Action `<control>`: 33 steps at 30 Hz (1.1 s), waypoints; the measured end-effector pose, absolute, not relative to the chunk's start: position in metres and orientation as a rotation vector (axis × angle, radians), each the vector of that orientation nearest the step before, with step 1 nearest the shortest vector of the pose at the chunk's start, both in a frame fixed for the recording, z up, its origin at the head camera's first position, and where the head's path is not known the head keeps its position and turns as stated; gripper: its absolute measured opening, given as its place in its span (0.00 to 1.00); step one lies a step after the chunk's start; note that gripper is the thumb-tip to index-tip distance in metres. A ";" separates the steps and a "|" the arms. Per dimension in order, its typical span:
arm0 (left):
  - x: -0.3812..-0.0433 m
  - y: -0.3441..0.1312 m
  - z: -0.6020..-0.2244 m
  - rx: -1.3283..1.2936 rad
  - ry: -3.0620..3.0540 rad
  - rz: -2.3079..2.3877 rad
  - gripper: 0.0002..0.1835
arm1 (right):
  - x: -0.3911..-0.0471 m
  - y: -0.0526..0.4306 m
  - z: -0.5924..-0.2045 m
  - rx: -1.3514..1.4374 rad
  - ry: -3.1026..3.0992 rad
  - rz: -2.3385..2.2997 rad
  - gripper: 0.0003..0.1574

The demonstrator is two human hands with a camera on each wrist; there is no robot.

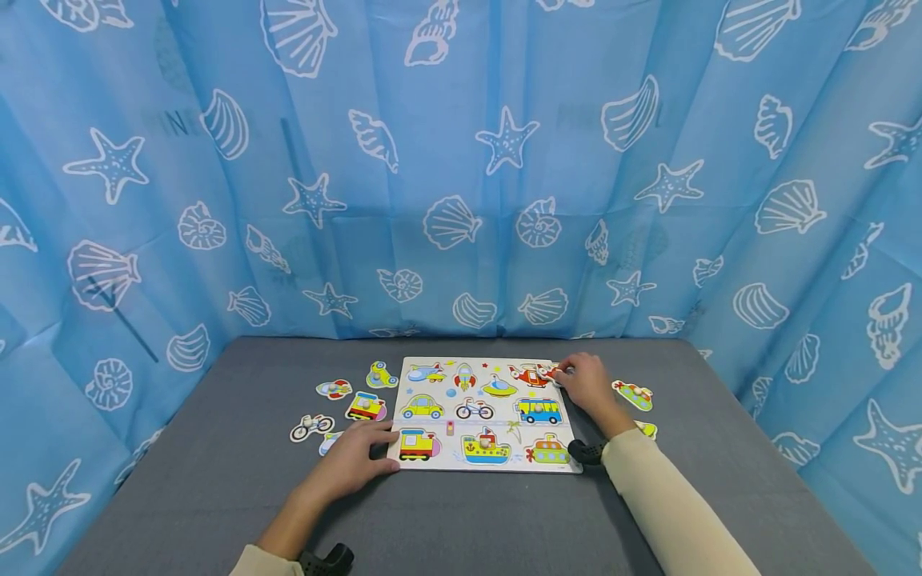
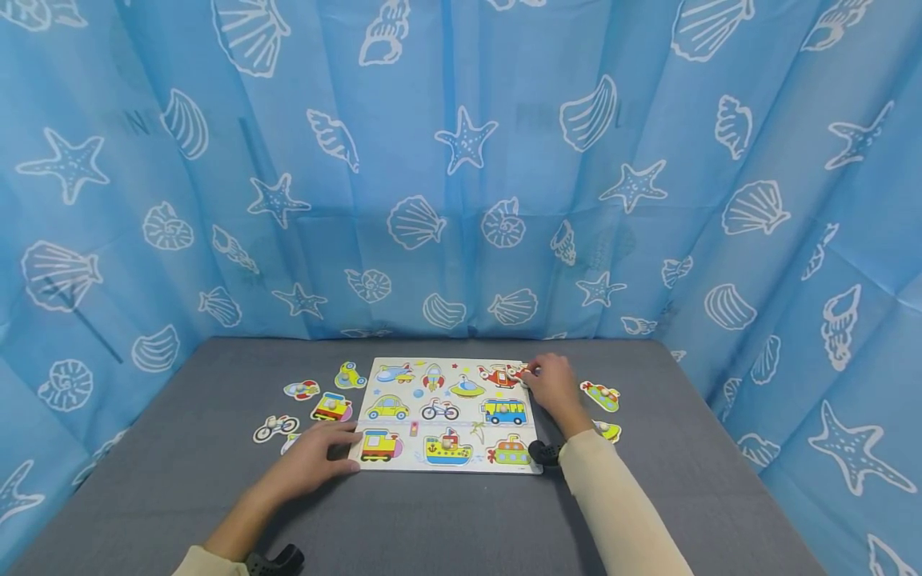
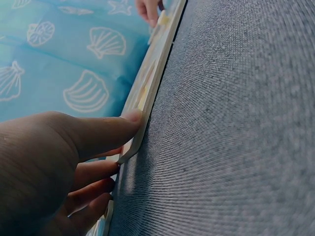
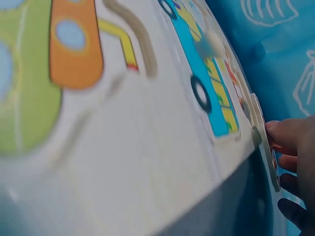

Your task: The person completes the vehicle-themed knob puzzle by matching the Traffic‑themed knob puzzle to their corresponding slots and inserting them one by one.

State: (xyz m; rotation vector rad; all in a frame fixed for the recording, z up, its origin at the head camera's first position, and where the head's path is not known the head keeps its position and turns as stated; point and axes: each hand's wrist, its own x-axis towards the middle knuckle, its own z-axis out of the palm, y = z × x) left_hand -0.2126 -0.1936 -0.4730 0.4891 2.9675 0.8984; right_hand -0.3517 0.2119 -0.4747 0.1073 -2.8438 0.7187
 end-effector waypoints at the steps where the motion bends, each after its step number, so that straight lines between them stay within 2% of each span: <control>1: -0.213 -0.194 -0.473 0.495 2.970 0.897 0.25 | -0.352 0.210 -0.475 0.108 -2.849 0.718 0.11; 21: -0.214 -0.195 -0.475 0.537 2.971 0.892 0.26 | -0.350 0.176 -0.472 0.204 -2.843 0.745 0.07; 33: -0.214 -0.195 -0.475 0.547 2.975 0.881 0.25 | -0.351 0.166 -0.476 0.140 -2.844 0.746 0.08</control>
